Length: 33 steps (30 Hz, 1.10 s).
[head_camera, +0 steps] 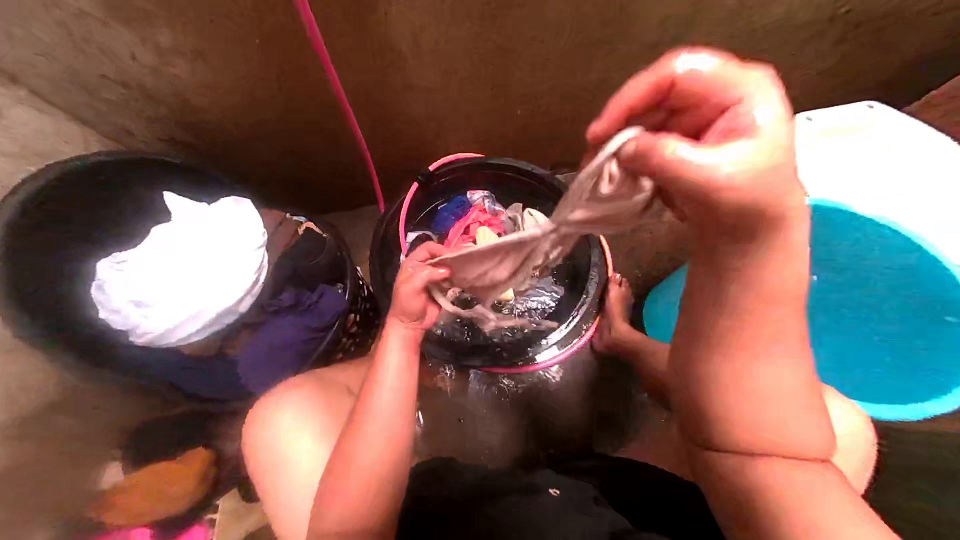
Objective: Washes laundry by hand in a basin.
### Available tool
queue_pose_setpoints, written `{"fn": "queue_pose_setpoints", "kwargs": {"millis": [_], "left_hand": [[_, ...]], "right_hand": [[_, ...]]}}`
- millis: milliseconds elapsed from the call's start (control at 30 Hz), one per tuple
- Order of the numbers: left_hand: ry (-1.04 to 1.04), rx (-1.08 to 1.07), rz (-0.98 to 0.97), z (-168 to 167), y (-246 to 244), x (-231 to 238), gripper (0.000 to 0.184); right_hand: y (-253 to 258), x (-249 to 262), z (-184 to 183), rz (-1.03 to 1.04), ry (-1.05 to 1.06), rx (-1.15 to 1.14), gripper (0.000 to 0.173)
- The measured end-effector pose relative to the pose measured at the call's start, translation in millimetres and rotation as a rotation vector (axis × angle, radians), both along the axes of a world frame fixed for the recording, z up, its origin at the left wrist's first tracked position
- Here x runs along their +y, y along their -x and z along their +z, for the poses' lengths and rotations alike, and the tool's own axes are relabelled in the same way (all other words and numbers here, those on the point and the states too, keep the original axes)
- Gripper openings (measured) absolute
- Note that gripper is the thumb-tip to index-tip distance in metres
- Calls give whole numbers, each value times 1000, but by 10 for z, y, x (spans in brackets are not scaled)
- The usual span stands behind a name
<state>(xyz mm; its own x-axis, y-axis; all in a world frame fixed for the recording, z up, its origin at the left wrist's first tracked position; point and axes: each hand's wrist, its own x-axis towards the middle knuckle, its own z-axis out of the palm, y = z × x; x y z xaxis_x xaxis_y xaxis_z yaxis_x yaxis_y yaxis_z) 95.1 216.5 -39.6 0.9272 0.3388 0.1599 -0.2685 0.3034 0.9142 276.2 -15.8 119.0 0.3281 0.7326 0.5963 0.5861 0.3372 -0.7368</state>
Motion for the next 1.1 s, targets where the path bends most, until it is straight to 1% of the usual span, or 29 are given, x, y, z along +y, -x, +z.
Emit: {"fn": "queue_pose_setpoints", "kwargs": {"millis": [33,67,100,133,167,200,233,300,333,400,467,500,533,567,600,667,700,767,800,867,900,933,967,1000,1033,1067,1100], "left_hand": [[44,49,-22,-118,-19,113,20],[28,167,7,-274,-58,206,20],[-47,343,45,-473,-118,280,20],[-131,537,61,-719,-203,332,28],[-225,726,54,-999,-323,354,38],[-346,889,10,-1266,-456,353,46],[-471,1024,-67,-1503,-575,318,51],[-686,1216,-281,-1920,-735,192,59],[-763,1264,-339,-2121,-788,121,61],[-857,1305,-368,-2496,-836,-12,60],[-926,1339,-435,-2750,-822,-90,55],[-966,1361,-503,-2814,-816,-124,53],[-997,1386,-553,-2854,-835,-157,56],[-1024,1413,-542,-2889,-871,-185,58],[-1039,1432,-529,-2914,-899,-198,59],[-1008,1444,-608,-2918,-876,-222,54],[-998,1430,-649,-2933,-851,-224,56],[-995,1378,-714,-2943,-824,-202,56],[-1028,1351,-718,-2889,-833,-190,54],[-1061,1304,-703,-2628,-914,-117,48],[-1021,1271,-647,-2463,-919,-73,44],[-948,1225,-575,-2264,-912,-33,42],[-858,1167,-501,-2020,-898,-11,38],[-761,1092,-425,-1750,-893,-3,33],[-671,1004,-347,-1460,-896,-5,30],[-580,908,-258,-1177,-897,-4,28],[-467,807,-164,-903,-882,-6,24]], "right_hand": [[-96,0,-271,27,132,70,16],[-193,35,-620,37,323,156,17],[-286,102,-1037,24,562,216,17],[-367,197,-1521,-3,805,241,16],[-437,301,-2083,-40,992,225,17],[-470,404,-2618,-80,1130,215,20],[-451,506,-3066,-113,1237,228,25],[-287,671,-3698,-140,1389,247,34],[-183,727,-3938,-151,1425,242,37],[-35,814,-4206,-171,1513,254,49],[-7,862,-4389,-150,1579,279,58],[-19,864,-4464,-118,1602,291,59],[-40,869,-4521,-80,1626,293,58],[-64,890,-4551,-38,1658,271,57],[-80,932,-4527,13,1701,230,55],[-54,949,-4503,74,1797,215,54],[-44,927,-4503,83,1816,218,55],[-60,931,-4430,70,1790,212,59],[-74,969,-4360,59,1762,196,59],[-122,1112,-4093,45,1719,170,49],[-107,1146,-3918,-6,1635,194,44],[-87,1146,-3736,-69,1487,248,45],[-59,1106,-3583,-111,1286,331,48],[-32,1033,-3491,-112,1062,457,49],[-5,945,-3437,-97,870,595,45],[7,857,-3396,-99,764,698,36],[-22,770,-3359,-98,736,740,30]]}}
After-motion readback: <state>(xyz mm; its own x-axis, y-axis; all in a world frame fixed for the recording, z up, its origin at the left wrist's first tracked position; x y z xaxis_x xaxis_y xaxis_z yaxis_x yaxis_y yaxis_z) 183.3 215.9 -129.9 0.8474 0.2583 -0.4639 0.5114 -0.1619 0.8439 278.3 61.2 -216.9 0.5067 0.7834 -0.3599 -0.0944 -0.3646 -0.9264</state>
